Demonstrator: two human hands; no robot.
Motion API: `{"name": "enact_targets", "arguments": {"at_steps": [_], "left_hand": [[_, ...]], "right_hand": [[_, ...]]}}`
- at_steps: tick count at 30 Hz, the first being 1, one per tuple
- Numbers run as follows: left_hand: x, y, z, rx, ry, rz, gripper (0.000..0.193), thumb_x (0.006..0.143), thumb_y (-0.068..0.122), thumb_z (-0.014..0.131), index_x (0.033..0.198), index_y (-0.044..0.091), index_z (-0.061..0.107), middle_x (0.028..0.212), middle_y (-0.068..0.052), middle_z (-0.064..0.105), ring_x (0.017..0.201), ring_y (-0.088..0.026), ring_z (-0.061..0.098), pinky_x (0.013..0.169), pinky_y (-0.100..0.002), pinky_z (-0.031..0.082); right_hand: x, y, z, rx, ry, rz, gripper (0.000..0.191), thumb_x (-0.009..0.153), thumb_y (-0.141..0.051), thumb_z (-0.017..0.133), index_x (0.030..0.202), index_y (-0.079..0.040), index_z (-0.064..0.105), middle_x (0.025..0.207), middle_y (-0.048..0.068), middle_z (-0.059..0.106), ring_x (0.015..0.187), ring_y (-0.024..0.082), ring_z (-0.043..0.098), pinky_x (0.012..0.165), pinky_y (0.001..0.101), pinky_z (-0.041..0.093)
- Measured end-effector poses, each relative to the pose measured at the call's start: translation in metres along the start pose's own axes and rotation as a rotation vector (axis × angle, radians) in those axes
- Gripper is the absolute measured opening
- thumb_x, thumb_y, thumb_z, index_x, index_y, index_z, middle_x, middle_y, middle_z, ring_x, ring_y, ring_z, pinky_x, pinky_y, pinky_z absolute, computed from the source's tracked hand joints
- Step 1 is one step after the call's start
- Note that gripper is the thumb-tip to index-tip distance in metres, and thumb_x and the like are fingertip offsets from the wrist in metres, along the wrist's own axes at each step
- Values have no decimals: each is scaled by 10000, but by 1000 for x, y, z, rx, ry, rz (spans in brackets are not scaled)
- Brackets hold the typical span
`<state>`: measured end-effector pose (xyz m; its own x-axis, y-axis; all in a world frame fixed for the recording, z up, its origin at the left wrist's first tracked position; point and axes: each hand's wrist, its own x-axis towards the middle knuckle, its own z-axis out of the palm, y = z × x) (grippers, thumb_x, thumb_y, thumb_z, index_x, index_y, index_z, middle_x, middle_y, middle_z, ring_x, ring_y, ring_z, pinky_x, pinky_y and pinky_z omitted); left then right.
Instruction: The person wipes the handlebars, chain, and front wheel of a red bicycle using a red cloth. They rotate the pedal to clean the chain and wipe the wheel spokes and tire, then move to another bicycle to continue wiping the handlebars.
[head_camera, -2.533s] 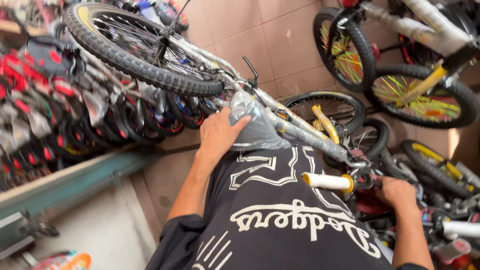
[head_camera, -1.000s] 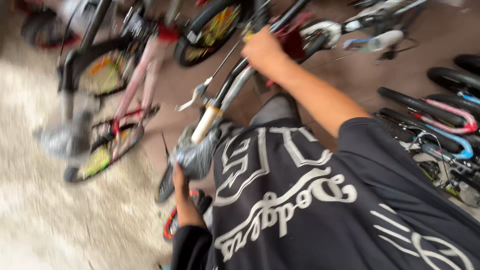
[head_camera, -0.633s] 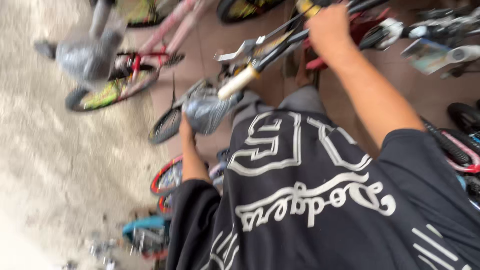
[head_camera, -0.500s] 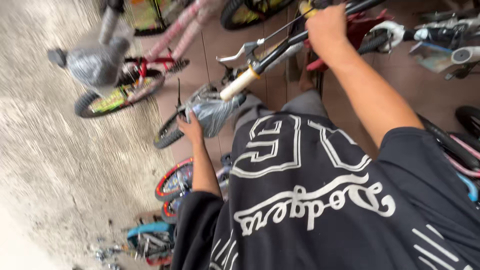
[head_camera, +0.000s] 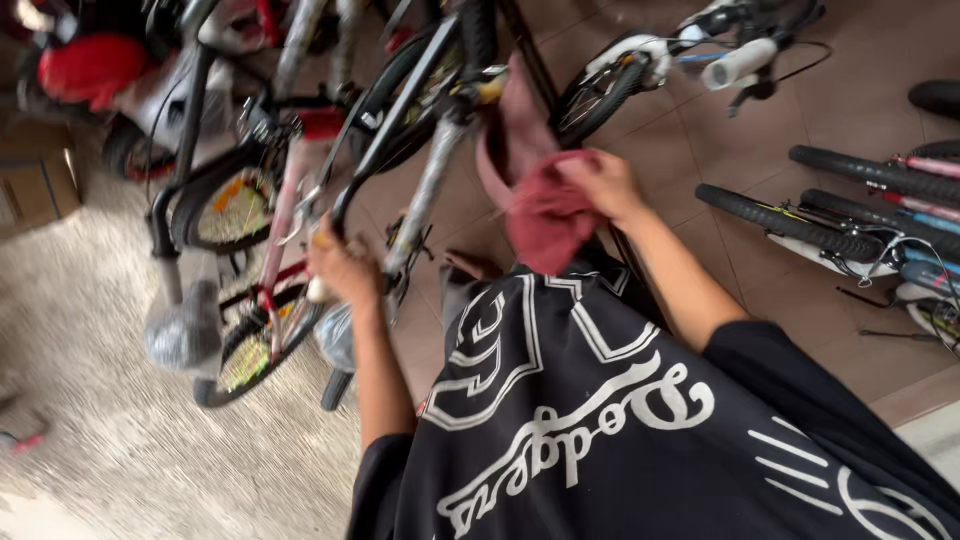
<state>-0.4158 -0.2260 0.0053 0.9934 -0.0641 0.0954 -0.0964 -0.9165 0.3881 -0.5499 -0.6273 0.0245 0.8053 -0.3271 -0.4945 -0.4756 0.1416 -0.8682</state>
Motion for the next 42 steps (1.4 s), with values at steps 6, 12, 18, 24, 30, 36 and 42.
{"name": "enact_targets", "arguments": {"at_steps": [6,12,18,24,30,36,42], "left_hand": [[22,-3,10,251,10,19,654,906,32,621,1538,57,453,1373,-366,508,1304,-502,515,1105,-548,418],[45,47,5,268,-117,-399,661,956,178,610,1564,63,379,1496,-408,325,1340,-520,431,1083,-529,437],[53,66,2,252,-120,-412,760,935,257,682,1556,-4,328,1507,-470,202,1373,-604,272,1130,-617,298],[45,72,6,125,-93,-505,828,875,234,773,1571,79,354,1583,-382,235,1468,-545,235,1197,-562,248],[15,75,-11,-29,37,-414,911,871,141,778,1647,175,302,1601,-301,322,1485,-492,342,1257,-492,296],[-51,83,-11,-122,133,-442,940,897,117,744,1661,111,196,1666,-364,181,1526,-518,255,1264,-501,271],[-133,127,27,-523,-45,-629,844,901,191,724,1580,0,260,1587,-346,326,1491,-470,329,1209,-461,329]], "right_hand": [[5,29,-173,941,63,201,735,900,-676,506,1408,-151,586,1395,55,647,1278,233,622,1088,406,488],[101,29,-186,977,131,129,562,1024,-504,569,1422,-107,578,1444,78,603,1340,246,559,1173,421,435],[152,-8,-199,1038,164,118,457,1036,-393,516,1387,-110,586,1442,82,610,1348,257,570,1180,443,452],[204,-64,-237,1001,34,3,464,1044,-430,494,1356,-101,593,1409,109,632,1359,307,589,1226,488,475],[223,-109,-280,814,-136,10,576,1015,-449,442,1441,-91,587,1513,136,623,1492,358,565,1291,536,414],[209,-117,-260,796,-96,55,670,987,-571,386,1436,-108,567,1457,126,626,1451,374,543,1244,558,396],[177,-77,-164,793,-250,262,574,1020,-530,405,1364,-106,584,1392,159,610,1384,385,565,1256,587,434]]}}
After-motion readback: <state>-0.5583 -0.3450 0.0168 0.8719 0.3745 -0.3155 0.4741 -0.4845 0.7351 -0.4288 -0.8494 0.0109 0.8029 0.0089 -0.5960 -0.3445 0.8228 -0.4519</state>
